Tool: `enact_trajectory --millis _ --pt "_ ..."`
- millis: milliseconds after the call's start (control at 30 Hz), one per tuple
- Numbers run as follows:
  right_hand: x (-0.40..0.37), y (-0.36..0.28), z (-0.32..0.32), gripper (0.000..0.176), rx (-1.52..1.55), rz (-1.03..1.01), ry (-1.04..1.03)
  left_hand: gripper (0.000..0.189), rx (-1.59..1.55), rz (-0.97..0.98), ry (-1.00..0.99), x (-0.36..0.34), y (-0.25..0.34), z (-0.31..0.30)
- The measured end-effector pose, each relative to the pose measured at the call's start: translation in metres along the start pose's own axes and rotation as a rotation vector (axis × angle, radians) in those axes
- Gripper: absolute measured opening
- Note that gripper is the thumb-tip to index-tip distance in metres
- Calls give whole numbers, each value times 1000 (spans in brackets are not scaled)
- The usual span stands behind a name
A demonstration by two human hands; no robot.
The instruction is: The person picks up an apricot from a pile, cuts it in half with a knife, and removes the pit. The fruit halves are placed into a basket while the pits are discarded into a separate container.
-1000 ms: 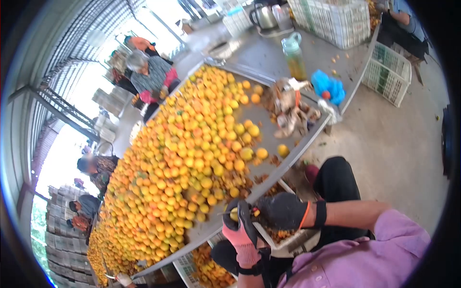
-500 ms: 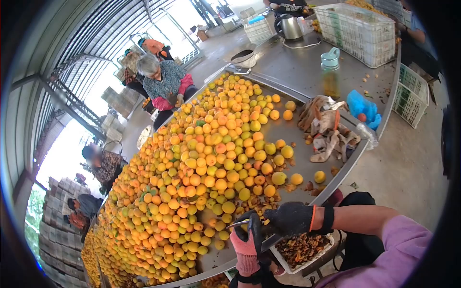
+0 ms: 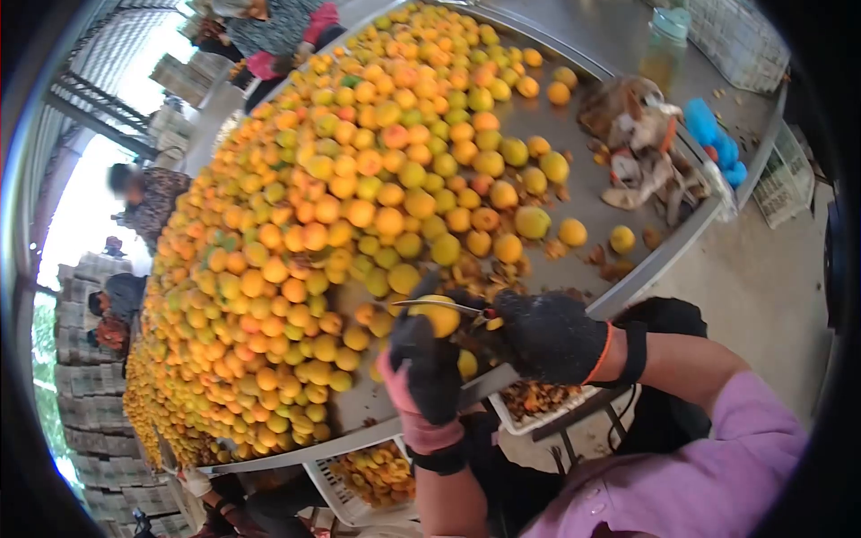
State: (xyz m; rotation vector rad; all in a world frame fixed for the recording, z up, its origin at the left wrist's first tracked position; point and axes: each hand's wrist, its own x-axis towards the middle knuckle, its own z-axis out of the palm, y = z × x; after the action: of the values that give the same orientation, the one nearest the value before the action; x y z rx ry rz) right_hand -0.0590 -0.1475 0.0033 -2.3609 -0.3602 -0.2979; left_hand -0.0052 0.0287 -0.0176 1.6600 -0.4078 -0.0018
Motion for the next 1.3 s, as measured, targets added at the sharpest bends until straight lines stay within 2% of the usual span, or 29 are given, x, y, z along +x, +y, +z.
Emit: enact_trajectory --millis 67,100,133,200,233,267,300,333,367,433,467,533,567,600,633,667,700,733,800,833,900,933,1000,1033,1133,1167,1233,1267,1300 --pt "-3 -10 -8 26 11 15 -24 37 -673 -347 -1 6 37 5" --pt "-3 -12 -11 24 0 27 -62 40 -187 -148 -50 5 35 5" --pt "-3 -13 -12 22 -8 37 -100 40 -190 -160 -54 2 34 3" --pt "0 -5 -7 28 1 8 -116 42 237 -44 -125 0 30 3" --pt "1 -2 -2 32 -5 50 -143 43 -33 -312 -15 -2 38 6" --pt "3 0 0 37 -12 87 -167 43 -33 -314 -17 -1 38 10" --pt "4 -2 2 38 -2 130 -174 34 39 -161 -29 1 37 13" --pt "2 -3 2 38 4 133 -171 37 111 -11 -42 3 36 15" --pt "1 -3 3 38 -20 87 -136 37 117 -12 -42 3 36 20" --pt "2 -1 5 37 -37 28 -96 32 -90 -230 120 3 33 30" --pt "1 3 8 34 -81 2 -86 37 -74 -223 135 3 22 30" --pt "1 12 9 31 -103 -49 -99 35 114 -324 84 1 27 31" --pt "0 18 5 30 -71 -63 -123 36 307 -206 117 0 11 31" --pt "0 20 -2 31 -68 2 -191 37 415 -215 32 0 15 29" --pt "-3 27 1 36 -14 -61 -152 39 461 -299 -9 0 18 30" --pt "-4 33 8 35 69 -9 -142 39 596 -51 154 -14 -16 37" --pt "-10 43 15 31 555 205 -109 37 433 -54 112 -13 -19 34" --pt "-18 51 22 28 1020 451 -111 33 -136 -162 81 -7 -34 40" --pt "-27 48 27 26 1367 669 164 28 -526 -266 -90 7 12 25" --pt "-34 61 28 26 1386 668 103 28 -646 -361 -140 7 20 16" --pt "-47 98 26 32 414 289 72 32 -589 -329 -53 0 14 12" --pt "-48 107 18 32 423 275 45 37 -548 -298 -20 1 4 12" --pt "-49 119 8 40 528 629 -214 43 -407 -244 33 -2 -34 18" --pt "-47 118 9 40 527 625 -231 48 -272 -192 45 -3 -48 18" --pt "-31 93 19 41 97 104 -271 52 -289 -222 123 6 -58 13" --pt "-24 81 24 41 -55 -59 -263 44 -291 -182 167 2 -56 14" --pt "-9 56 33 42 -401 -358 -218 34 -109 -149 57 6 -46 -8" --pt "-2 45 37 42 -591 -495 -202 28 -173 -207 50 6 -39 -13" --pt "6 32 39 43 -327 -278 -217 23 -233 -274 39 0 -32 -15"
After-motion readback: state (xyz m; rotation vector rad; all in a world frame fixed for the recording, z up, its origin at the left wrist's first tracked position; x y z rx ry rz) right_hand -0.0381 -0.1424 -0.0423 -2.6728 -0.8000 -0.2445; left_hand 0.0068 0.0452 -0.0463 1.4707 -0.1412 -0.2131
